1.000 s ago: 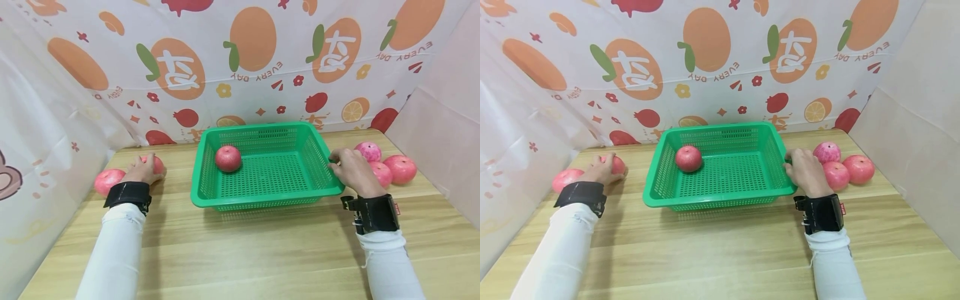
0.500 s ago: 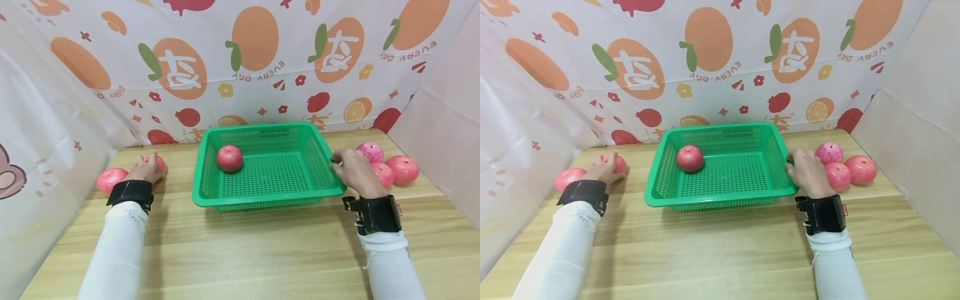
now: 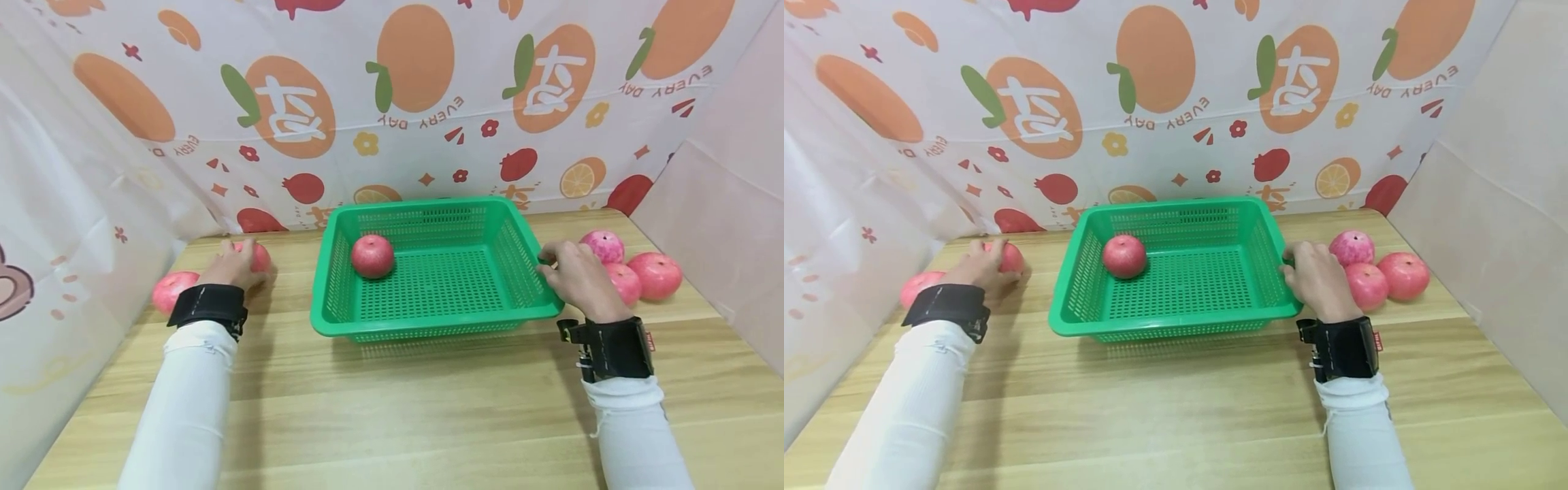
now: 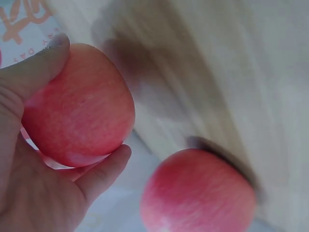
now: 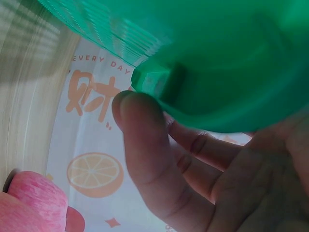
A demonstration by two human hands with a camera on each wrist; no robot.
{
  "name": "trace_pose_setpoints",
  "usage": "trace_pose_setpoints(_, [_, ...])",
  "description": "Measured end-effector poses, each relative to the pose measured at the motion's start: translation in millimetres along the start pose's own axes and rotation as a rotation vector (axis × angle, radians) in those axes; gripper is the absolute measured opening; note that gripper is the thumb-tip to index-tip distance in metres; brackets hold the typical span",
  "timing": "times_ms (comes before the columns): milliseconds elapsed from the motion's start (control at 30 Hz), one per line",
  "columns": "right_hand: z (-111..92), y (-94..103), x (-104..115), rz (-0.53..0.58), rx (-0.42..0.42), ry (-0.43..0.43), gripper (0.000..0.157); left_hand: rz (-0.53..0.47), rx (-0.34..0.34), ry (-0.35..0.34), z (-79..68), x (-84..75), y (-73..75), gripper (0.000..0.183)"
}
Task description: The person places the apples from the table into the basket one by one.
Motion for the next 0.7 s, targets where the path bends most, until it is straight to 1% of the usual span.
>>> trace_pose_setpoints(100, [0,-0.6,1,0.003,0.003,0.002,0.021,-0.001,-0.045,-0.042,-1.5,-3.8,4.1,0.077])
trace_pose_setpoints(200, [0,-0.9,1,0.005,0.01,0.001,0.021,-0.005,-0.068,-0.053,-2.3,-7.0,6.5,0.078])
trace_pose_setpoints(467, [0,-0.6,1,-0.004,0.003,0.004,0.022,-0.019,-0.045,-0.091,-2.6,-14.8,14.9,0.079])
trace_pose_setpoints(700, [0,0.3,2,-0.013,-0.003,0.016,0.019,-0.028,-0.075,-0.103,-2.8,-21.6,21.5,0.079])
Point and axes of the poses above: each hand's wrist, its own z-axis towards the middle knuckle, its own y-axis out of the back of the hand, x = y × z, the point moved 1 cm from there along z, towards the middle knuckle, and after that the axes turned 5 degrees about -y, right-handed, at the moved point
